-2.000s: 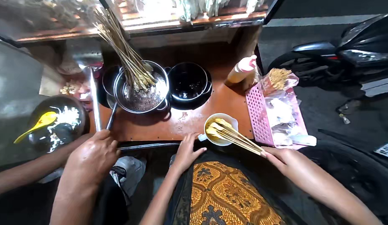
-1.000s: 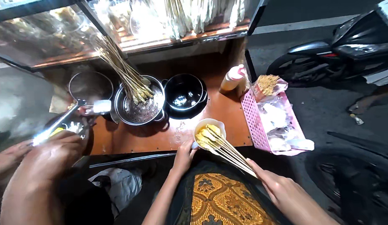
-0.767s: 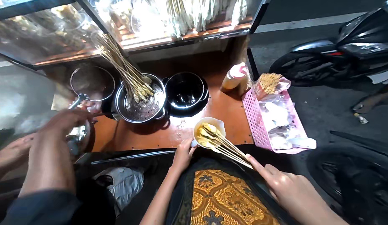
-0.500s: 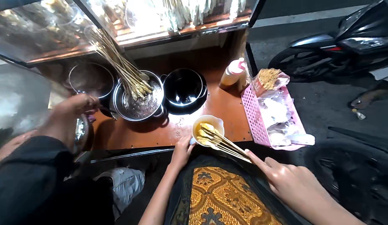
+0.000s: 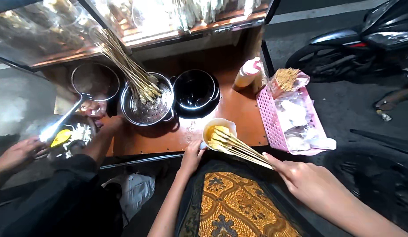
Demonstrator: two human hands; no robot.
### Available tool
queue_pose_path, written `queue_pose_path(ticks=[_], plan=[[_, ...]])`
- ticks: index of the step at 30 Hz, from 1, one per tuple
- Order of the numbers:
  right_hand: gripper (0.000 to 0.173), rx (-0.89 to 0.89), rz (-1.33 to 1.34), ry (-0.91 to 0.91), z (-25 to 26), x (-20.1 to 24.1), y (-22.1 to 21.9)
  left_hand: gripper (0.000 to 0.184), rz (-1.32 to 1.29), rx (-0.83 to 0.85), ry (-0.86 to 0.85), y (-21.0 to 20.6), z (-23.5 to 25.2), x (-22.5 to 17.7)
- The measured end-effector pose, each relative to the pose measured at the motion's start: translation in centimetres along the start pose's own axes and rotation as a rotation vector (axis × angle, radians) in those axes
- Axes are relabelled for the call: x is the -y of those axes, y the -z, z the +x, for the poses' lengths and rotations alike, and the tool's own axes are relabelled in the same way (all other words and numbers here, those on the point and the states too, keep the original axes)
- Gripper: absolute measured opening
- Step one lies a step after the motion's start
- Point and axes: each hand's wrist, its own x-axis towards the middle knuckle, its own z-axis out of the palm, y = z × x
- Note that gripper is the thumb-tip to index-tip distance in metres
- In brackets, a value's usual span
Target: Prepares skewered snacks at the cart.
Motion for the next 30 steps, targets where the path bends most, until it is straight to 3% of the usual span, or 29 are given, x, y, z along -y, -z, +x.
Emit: queue_pose_path(ticks=[2, 8, 11, 19, 23, 30], plan=[[0.042, 0.183, 0.286, -0.125, 0.9, -1.2, 0.4, 0.021, -0.004, -0.004, 0.001, 0.1, 0.1, 0.2], [0.038, 0.396, 1.176, -0.425, 1.5, -3.5, -2.0, 0.020, 0.043, -0.030, -0.023, 0.2, -0.2, 0.2], [0.041, 0.504, 1.471, -0.559, 1.1, -4.0, -3.3, 0.019, 0.050, -0.044, -0.019, 0.2, -0.3, 0.2], [0.043, 0.554, 1.908, -0.423, -0.1, -5.5, -9.5, 0.018, 0.006, -0.085, 0.031, 0.1, -0.6, 0.6], [0.030, 0.493, 2.099, -0.280, 0.1, -5.9, -12.1, 0.018, -0.042, -0.087, 0.099, 0.1, -0.8, 0.8], [0.029, 0.487, 2.311, 0.044, 3.9, -5.6, -15.0, 0.017, -0.078, -0.113, 0.122, -0.1, -1.3, 1.0]])
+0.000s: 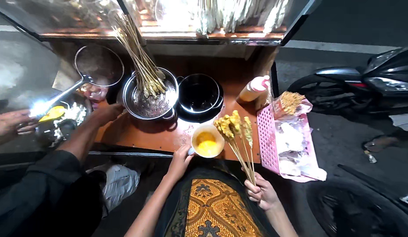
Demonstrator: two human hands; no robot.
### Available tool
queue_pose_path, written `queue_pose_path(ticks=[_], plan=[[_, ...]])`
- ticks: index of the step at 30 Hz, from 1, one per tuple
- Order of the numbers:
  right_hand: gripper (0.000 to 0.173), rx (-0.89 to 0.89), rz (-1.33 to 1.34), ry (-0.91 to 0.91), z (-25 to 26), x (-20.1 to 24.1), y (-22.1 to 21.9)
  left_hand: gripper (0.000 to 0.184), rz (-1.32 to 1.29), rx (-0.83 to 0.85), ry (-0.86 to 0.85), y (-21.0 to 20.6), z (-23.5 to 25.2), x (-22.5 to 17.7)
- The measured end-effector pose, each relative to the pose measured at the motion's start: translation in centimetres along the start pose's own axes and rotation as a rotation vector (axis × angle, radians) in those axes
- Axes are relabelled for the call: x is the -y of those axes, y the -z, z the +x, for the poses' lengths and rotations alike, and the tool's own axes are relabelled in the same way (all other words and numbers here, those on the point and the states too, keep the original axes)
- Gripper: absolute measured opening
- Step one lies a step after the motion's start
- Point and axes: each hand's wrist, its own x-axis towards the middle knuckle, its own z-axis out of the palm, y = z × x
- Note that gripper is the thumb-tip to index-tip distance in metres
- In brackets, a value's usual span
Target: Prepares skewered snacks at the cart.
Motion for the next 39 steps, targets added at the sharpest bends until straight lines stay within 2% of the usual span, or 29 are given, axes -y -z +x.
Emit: queue_pose_path(ticks=[3, 6, 9, 12, 14, 16, 22, 26, 29, 34, 39], plan=[[0.018, 0.081, 0.056, 0.082, 3.4, 0.5, -0.6, 0.019, 0.003, -0.036, 0.004, 0.1, -0.6, 0.3], [0.023, 0.138, 0.056, 0.148, 6.6, 2.3, -2.1, 0.018, 0.026, -0.090, 0.004, 0.3, -1.6, 0.5], [0.011, 0.055, -0.058, 0.199, 8.8, 5.2, -4.8, 0.016, 0.042, -0.156, 0.008, 0.6, -2.5, 1.2], [0.023, -0.086, -0.201, 0.201, 10.0, 7.7, -8.2, 0.013, 0.038, -0.213, 0.025, 1.1, -3.5, 1.8], [0.036, -0.167, -0.274, 0.151, 10.9, 8.9, -9.7, 0.013, 0.035, -0.248, 0.045, 1.3, -4.0, 2.0], [0.042, -0.280, -0.334, 0.089, 12.1, 9.4, -10.9, 0.012, 0.025, -0.276, 0.062, 1.3, -4.4, 2.3], [0.035, -0.529, -0.576, -0.035, 17.5, 8.3, -11.8, 0.012, -0.016, -0.298, 0.063, 1.4, -4.8, 2.6], [0.033, -0.694, -0.930, -0.116, 21.2, 7.2, -11.8, 0.011, -0.058, -0.308, 0.061, 1.4, -5.1, 2.6], [0.032, -0.752, -1.224, -0.228, 24.0, 6.9, -11.5, 0.011, -0.100, -0.321, 0.061, 1.3, -5.4, 3.1], [0.033, -0.774, -1.533, -0.345, 28.5, 7.0, -9.4, 0.010, -0.133, -0.291, 0.045, 1.8, -5.5, 3.8], [0.043, -0.826, -1.755, -0.439, 30.9, 5.6, -10.9, 0.010, -0.129, -0.257, 0.036, 2.1, -5.5, 4.1]])
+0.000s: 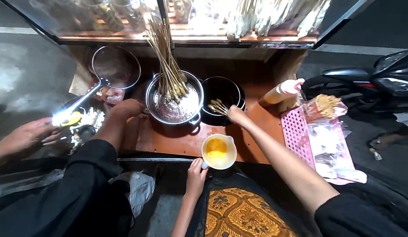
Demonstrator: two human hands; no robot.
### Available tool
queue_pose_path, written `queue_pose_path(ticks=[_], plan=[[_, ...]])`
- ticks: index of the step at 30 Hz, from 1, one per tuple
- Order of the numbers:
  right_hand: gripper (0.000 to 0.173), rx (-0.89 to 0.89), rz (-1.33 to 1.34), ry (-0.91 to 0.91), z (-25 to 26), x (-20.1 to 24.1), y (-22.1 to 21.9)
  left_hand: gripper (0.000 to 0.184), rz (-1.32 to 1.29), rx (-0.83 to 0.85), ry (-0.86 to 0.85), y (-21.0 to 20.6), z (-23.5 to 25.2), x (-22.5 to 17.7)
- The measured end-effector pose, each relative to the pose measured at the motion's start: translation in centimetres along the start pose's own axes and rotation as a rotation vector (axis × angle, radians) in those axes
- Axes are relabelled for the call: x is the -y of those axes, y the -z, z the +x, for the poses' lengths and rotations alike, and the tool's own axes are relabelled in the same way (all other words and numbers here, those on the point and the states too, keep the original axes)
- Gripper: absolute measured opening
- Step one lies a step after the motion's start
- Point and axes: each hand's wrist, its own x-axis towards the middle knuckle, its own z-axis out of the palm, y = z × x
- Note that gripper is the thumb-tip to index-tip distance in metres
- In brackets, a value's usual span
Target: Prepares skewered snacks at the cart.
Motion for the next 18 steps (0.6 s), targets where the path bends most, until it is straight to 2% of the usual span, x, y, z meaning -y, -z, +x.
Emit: queue_pose_path(ticks=[2, 5, 7, 10, 12, 15, 18], plan=[[0.046, -0.037, -0.047, 0.005, -0.2, 0.8, -0.8, 0.010, -0.006, 0.004, -0.007, 0.1, 0.0, 0.1], [0.042, -0.116, -0.098, 0.046, 0.5, 1.2, -2.1, 0.011, -0.010, -0.004, -0.029, 0.1, 0.0, 0.4], [0.036, -0.137, -0.183, 0.082, 1.0, 1.8, -2.3, 0.011, -0.010, -0.008, -0.050, -0.1, 0.0, 0.7], [0.015, -0.172, -0.304, 0.157, 0.7, 2.7, -2.2, 0.011, -0.005, -0.005, -0.072, 0.0, 0.1, 0.8], [0.010, -0.187, -0.377, 0.191, 0.2, 3.0, -2.2, 0.012, 0.000, 0.004, -0.084, 0.1, 0.3, 0.8], [0.013, -0.240, -0.467, 0.245, -0.5, 2.7, -2.6, 0.014, 0.010, 0.026, -0.097, 0.3, 0.7, 0.8], [0.021, -0.342, -0.436, 0.369, -0.1, 0.7, -3.5, 0.014, 0.007, 0.032, -0.125, 0.3, 0.9, 1.0]])
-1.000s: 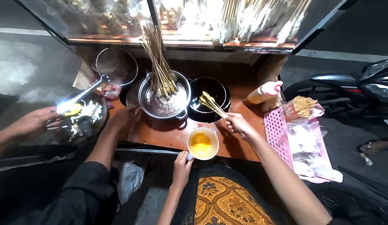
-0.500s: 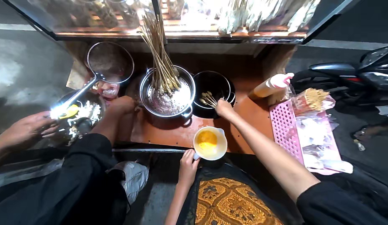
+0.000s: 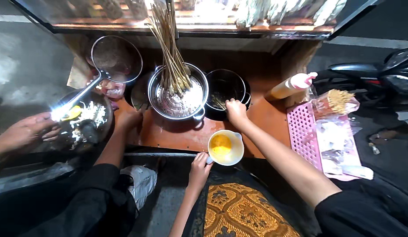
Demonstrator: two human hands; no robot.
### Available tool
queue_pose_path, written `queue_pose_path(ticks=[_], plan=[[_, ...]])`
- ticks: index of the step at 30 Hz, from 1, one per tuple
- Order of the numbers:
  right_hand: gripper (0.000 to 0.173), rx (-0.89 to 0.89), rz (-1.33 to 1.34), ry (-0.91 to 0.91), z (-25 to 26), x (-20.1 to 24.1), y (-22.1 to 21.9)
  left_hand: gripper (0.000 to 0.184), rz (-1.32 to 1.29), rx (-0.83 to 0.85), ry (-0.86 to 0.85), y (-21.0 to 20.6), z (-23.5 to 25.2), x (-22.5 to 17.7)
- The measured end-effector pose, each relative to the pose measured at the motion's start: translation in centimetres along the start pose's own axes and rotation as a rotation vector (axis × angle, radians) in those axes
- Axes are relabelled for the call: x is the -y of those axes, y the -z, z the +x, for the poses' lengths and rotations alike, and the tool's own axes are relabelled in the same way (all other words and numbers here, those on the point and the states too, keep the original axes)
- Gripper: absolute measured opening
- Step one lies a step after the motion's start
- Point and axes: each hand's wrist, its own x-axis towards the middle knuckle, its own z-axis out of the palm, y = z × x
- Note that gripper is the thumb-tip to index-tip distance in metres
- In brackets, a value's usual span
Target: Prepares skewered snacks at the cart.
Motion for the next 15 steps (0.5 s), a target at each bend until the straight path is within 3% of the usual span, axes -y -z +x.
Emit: queue_pose_path(ticks=[3, 9, 12, 15], plan=[[0.034, -0.108, 0.078, 0.085, 0.0, -1.4, -1.7, 0.014, 0.000, 0.013, -0.010, 0.0, 0.1, 0.2], [0.036, -0.209, 0.267, 0.251, -0.3, -2.8, -3.7, 0.013, 0.014, 0.009, -0.019, -0.1, 0.0, 0.3], [0.033, -0.223, 0.396, 0.336, -0.2, -3.1, -3.7, 0.014, 0.024, 0.005, -0.030, -0.2, 0.1, 0.1], [0.026, -0.411, 0.501, 0.307, -1.7, -4.0, -3.2, 0.013, 0.056, 0.018, -0.055, -0.2, 0.4, -0.1]])
